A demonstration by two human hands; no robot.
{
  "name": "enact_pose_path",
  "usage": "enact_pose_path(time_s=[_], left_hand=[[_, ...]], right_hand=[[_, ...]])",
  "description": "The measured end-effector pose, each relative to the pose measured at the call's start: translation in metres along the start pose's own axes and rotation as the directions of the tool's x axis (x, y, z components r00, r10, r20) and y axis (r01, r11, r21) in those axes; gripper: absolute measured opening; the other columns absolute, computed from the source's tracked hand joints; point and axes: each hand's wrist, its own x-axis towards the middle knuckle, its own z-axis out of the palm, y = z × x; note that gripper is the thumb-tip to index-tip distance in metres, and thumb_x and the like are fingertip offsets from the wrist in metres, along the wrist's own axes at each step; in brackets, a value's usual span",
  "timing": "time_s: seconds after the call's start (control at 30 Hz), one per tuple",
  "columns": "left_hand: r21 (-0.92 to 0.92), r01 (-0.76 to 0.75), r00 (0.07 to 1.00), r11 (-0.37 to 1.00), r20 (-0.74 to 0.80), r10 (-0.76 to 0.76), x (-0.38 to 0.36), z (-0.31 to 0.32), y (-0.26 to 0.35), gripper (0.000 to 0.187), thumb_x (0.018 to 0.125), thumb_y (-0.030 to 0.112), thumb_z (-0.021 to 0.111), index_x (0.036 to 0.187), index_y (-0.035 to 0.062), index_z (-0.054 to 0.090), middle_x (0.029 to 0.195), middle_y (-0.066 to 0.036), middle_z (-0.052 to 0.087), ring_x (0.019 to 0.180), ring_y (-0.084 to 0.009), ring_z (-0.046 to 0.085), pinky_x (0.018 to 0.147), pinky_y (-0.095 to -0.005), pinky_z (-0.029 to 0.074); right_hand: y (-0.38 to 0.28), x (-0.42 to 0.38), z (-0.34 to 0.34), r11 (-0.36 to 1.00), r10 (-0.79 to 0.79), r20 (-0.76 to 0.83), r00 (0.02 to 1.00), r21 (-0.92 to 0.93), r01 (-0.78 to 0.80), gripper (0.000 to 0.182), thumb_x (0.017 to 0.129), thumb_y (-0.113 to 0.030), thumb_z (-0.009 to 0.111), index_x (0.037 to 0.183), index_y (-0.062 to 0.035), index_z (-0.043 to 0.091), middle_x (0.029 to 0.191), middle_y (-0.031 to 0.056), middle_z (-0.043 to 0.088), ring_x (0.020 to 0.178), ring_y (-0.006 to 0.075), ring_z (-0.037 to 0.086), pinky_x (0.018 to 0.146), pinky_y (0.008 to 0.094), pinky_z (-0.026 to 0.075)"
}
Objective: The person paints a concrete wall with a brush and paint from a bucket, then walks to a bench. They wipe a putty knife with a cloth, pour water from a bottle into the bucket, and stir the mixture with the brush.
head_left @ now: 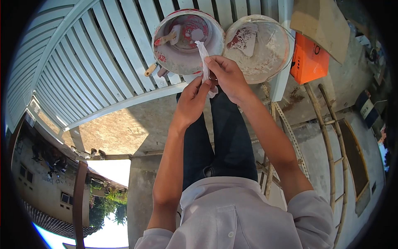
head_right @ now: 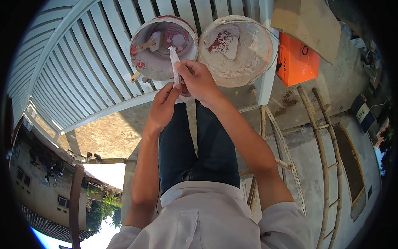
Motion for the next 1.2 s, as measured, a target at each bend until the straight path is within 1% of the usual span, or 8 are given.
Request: enact_pose_path(time_s=[0.17,0.27,0.47,0.57,0.73,0.83,0.93,1.2], left_hand=[[0.163,-0.093,0.995,0.982,-0.017,0.097,-0.001,-0.004,-0.006,0.030,0.105,0.023,0.047,0.113,-0.0005,0.063,0.088,-0.004,0.066,0.085,-0.0120,0.060,0.087,-0.0278,0.043],[0.140,-0.079,0.997,0.987,0.005,0.079,-0.003,-0.006,-0.009,0.031,0.105,0.025,0.046,0.111,-0.0001,0.063,0.084,-0.003,0.065,0.081,-0.0111,0.060,0.082,-0.0271,0.044],[-0.156,0.003,1.000,0.988,-0.012,-0.005,-0.011,0.003,0.003,0.034,0.106,0.028,0.043,0.112,0.0003,0.061,0.082,-0.004,0.063,0.075,-0.0099,0.057,0.068,-0.0251,0.044],[-0.242,0.025,1.000,0.970,-0.013,-0.029,-0.011,0.002,0.002,0.037,0.107,0.031,0.041,0.112,-0.0006,0.059,0.081,-0.004,0.060,0.073,-0.0101,0.055,0.067,-0.0247,0.043],[-0.276,0.049,0.997,0.960,-0.049,-0.065,-0.010,0.002,-0.004,0.041,0.108,0.034,0.036,0.109,-0.0009,0.057,0.077,-0.002,0.051,0.072,-0.0108,0.049,0.068,-0.0262,0.042],[-0.291,0.039,0.996,0.956,-0.068,-0.061,-0.007,0.001,-0.008,0.042,0.108,0.037,0.034,0.105,0.0005,0.056,0.075,-0.001,0.049,0.070,-0.0097,0.046,0.066,-0.0255,0.041],[-0.269,0.061,0.990,0.961,-0.103,-0.092,-0.006,0.003,0.000,0.044,0.108,0.039,0.034,0.103,0.0018,0.056,0.075,-0.001,0.049,0.069,-0.0087,0.044,0.065,-0.0250,0.040],[-0.407,0.050,0.993,0.912,-0.075,-0.088,-0.005,0.007,-0.006,0.034,0.106,0.034,0.045,0.107,0.0026,0.057,0.083,-0.001,0.056,0.071,-0.0080,0.052,0.063,-0.0237,0.044]], right_hand=[[-0.005,-0.004,0.000,0.996,0.036,0.045,0.998,0.075,-0.040,0.032,0.102,-0.030,0.055,0.103,0.0000,0.066,0.074,-0.0010,0.058,0.060,0.0059,0.051,0.053,0.0242,0.044],[-0.005,-0.004,-0.004,0.988,0.053,0.107,0.993,0.138,-0.068,0.033,0.102,-0.031,0.056,0.103,0.0001,0.066,0.075,-0.0007,0.058,0.060,0.0072,0.051,0.053,0.0244,0.043],[-0.016,0.001,-0.003,0.988,0.035,0.110,0.993,0.144,-0.051,0.033,0.102,-0.033,0.056,0.106,-0.0024,0.068,0.077,-0.0006,0.059,0.071,0.0093,0.052,0.065,0.0254,0.045],[-0.017,0.005,-0.006,0.982,0.068,0.133,0.989,0.168,-0.090,0.033,0.102,-0.034,0.055,0.107,-0.0035,0.068,0.080,-0.0006,0.060,0.075,0.0098,0.052,0.071,0.0268,0.045],[-0.015,0.003,-0.008,0.975,0.079,0.175,0.981,0.191,-0.112,0.033,0.103,-0.030,0.051,0.118,-0.0034,0.063,0.095,0.0043,0.063,0.091,0.0135,0.059,0.080,0.0311,0.046],[-0.014,-0.002,-0.010,0.988,0.066,0.255,0.965,0.118,-0.099,0.036,0.104,-0.030,0.049,0.124,-0.0027,0.061,0.099,0.0038,0.063,0.089,0.0132,0.059,0.083,0.0314,0.047],[-0.007,-0.008,-0.015,0.994,0.092,0.381,0.920,0.021,-0.108,0.037,0.103,-0.028,0.051,0.128,-0.0016,0.059,0.099,0.0022,0.063,0.086,0.0113,0.059,0.083,0.0297,0.047],[0.005,-0.008,-0.015,0.998,0.053,0.268,0.962,-0.056,-0.039,0.027,0.100,-0.023,0.060,0.114,-0.0014,0.067,0.081,-0.0020,0.061,0.071,0.0059,0.056,0.066,0.0239,0.049]])
